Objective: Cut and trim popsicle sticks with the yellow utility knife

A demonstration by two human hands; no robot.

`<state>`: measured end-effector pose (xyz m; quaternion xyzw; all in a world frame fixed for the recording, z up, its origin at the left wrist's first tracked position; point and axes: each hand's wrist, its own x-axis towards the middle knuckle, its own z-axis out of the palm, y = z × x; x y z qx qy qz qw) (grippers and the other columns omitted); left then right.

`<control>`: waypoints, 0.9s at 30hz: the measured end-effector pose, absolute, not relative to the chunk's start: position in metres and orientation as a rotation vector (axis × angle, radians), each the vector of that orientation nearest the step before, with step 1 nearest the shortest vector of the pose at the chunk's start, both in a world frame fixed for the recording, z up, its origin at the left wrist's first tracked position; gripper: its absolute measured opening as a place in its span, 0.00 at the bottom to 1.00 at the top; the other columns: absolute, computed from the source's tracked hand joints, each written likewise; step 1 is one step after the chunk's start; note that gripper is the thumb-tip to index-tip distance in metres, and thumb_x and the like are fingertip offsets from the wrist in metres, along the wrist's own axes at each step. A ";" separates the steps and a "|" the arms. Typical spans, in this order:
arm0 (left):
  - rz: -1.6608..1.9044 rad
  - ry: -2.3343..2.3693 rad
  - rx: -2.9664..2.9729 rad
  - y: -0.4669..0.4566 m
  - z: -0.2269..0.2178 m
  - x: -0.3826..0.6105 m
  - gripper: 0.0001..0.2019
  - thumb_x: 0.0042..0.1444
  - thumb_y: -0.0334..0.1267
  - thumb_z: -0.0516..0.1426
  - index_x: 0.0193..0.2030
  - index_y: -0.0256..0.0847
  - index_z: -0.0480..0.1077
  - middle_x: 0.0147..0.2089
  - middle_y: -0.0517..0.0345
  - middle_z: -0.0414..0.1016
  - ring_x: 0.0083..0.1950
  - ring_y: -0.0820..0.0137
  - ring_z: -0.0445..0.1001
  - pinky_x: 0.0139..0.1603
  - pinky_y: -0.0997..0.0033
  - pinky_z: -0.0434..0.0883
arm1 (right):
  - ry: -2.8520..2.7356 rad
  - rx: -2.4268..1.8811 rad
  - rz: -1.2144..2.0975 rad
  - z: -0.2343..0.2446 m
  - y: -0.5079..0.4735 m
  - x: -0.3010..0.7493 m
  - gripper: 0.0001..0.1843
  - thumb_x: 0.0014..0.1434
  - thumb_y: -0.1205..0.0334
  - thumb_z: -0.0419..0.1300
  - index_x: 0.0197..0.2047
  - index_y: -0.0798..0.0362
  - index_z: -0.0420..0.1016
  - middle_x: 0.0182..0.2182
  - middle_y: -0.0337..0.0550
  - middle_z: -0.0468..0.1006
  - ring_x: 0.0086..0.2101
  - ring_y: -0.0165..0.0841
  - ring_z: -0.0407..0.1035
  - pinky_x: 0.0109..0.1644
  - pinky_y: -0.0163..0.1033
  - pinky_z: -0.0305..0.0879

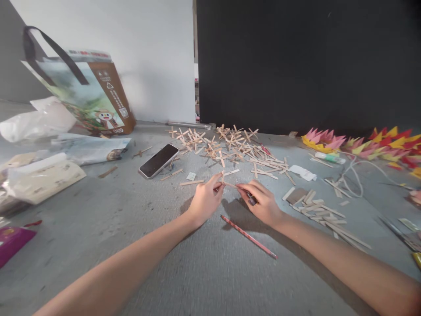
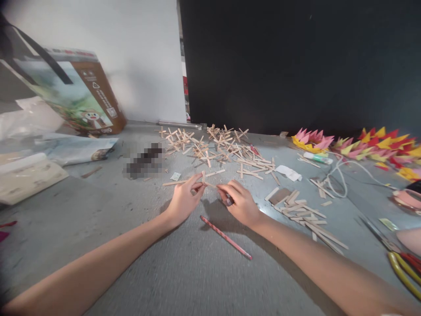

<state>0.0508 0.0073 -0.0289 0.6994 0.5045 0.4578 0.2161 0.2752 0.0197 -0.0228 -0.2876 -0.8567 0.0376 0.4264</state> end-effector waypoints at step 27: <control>1.276 1.429 1.740 0.006 -0.016 0.051 0.10 0.62 0.36 0.60 0.51 0.42 0.75 0.37 0.57 0.87 0.35 0.66 0.85 0.41 0.70 0.77 | -2.144 -0.765 0.112 -0.021 0.019 0.275 0.06 0.70 0.68 0.59 0.47 0.49 0.76 0.32 0.42 0.73 0.31 0.34 0.68 0.37 0.40 0.65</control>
